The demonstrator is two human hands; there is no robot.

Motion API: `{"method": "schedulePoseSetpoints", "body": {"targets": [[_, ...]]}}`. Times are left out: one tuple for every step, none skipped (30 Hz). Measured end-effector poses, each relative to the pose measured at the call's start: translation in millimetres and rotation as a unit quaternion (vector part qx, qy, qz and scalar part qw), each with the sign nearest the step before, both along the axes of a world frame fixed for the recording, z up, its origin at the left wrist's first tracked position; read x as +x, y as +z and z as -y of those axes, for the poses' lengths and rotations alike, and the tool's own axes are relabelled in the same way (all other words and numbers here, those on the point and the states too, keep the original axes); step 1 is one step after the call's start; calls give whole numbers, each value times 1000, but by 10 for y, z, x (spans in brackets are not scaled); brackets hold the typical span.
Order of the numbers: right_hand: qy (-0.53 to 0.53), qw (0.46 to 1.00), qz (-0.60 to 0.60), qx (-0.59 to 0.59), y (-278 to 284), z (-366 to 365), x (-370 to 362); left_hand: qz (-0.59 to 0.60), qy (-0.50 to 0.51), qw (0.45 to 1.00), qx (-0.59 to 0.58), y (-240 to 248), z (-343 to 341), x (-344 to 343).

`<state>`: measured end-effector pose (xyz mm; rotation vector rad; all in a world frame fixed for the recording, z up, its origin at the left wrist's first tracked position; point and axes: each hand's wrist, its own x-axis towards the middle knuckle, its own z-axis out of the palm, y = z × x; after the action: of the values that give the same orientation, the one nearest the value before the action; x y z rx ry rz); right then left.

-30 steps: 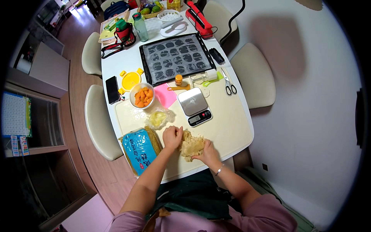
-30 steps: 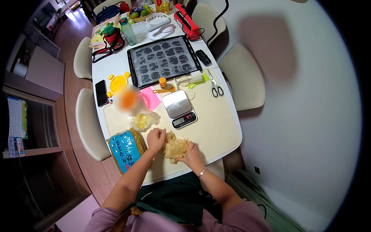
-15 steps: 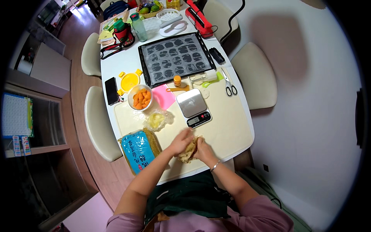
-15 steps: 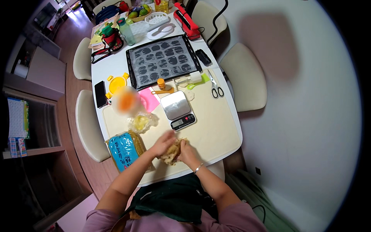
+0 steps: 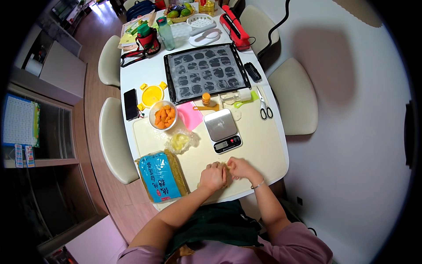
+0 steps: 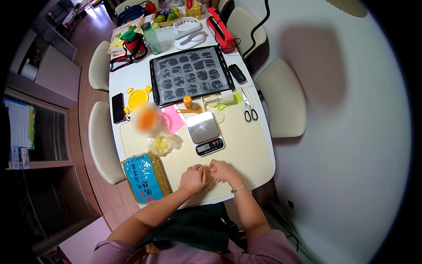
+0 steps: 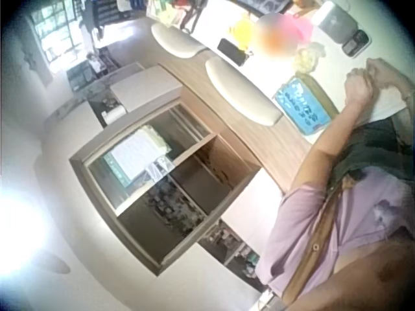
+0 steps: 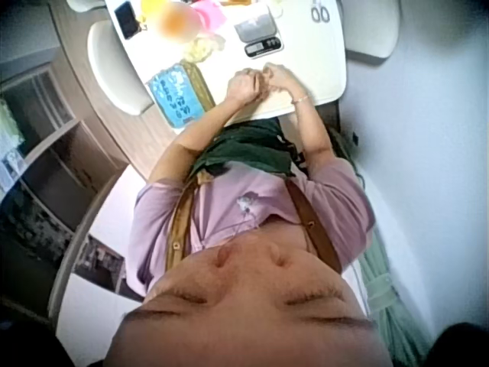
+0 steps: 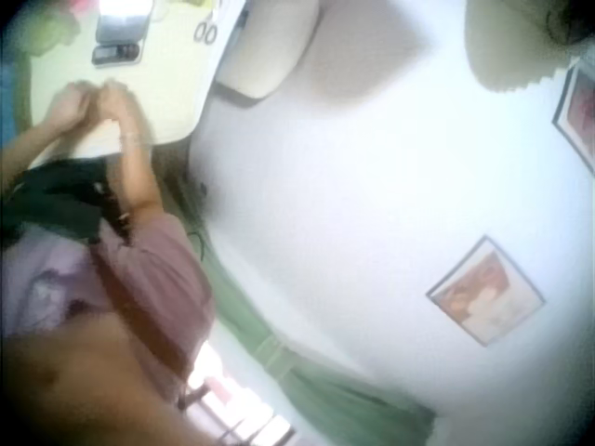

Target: The person removes a ball of dough from a plastic bag, places it on a table, and kneads it with both hands. They then use a digital scale to weigh a small portion of the dough.

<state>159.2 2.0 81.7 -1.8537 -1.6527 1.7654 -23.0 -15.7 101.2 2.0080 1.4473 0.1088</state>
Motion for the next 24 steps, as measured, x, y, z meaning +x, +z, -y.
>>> {"method": "schedulePoseSetpoints", "body": {"targets": [[-43,997,16,-68,45,-102,15,-6,-5,1000,15,-29,28,8],[-57,997,2,-46,-75,-168,28,-13,-10,999,29,-51,50,12],[-25,1000,12,1,-207,-223,27,-20,-16,999,34,-63,68,29],[7,999,23,48,-350,-283,4,-26,-24,999,39,-70,73,43],[39,994,34,98,-534,-327,1,-32,-32,998,47,-73,61,61],[81,977,45,191,-596,-393,-76,-33,-34,997,60,-92,65,57],[45,987,32,154,-633,-416,-99,-33,-37,996,74,-119,73,59],[9,993,19,116,-678,-467,-134,-34,-40,995,88,-139,75,56],[-25,997,6,75,-642,-528,-221,-43,-44,994,87,-160,86,28],[-29,996,-6,82,-662,-583,-235,-47,-53,994,89,-156,67,34],[-28,998,-8,56,-669,-613,-223,-51,-62,993,91,-155,58,47],[-23,999,-13,32,-587,-691,-265,-56,-60,993,86,-175,48,36],[-19,1000,-19,9,-516,-742,-283,-60,-60,993,81,-214,49,29],[-20,999,-28,18,-489,-703,-242,-65,-60,993,77,-232,47,31],[-30,996,15,79,-487,-637,-197,-67,-64,993,75,-209,14,32],[-38,988,59,136,-506,-524,-140,-69,-67,993,71,-180,1,48],[-46,975,102,193,-523,-414,-85,-71,-69,993,67,-162,-18,62],[-84,983,83,143,-487,-303,-30,-62,-68,993,76,-169,-30,77],[-123,986,63,90,-399,-179,1,-55,-68,993,83,-188,-30,73],[-162,985,43,36,-351,-77,30,-48,-67,993,90,-209,-36,67],[-189,982,15,1,-373,19,82,-33,-77,990,113,-233,-61,71],[-215,976,-15,-36,-407,106,118,-20,-86,987,134,-270,-76,62],[-240,967,-45,-72,-456,153,148,-7,-95,983,155,-305,-92,47],[-245,965,-45,-81,-440,135,149,3,-113,980,161,-333,-127,32]]}}
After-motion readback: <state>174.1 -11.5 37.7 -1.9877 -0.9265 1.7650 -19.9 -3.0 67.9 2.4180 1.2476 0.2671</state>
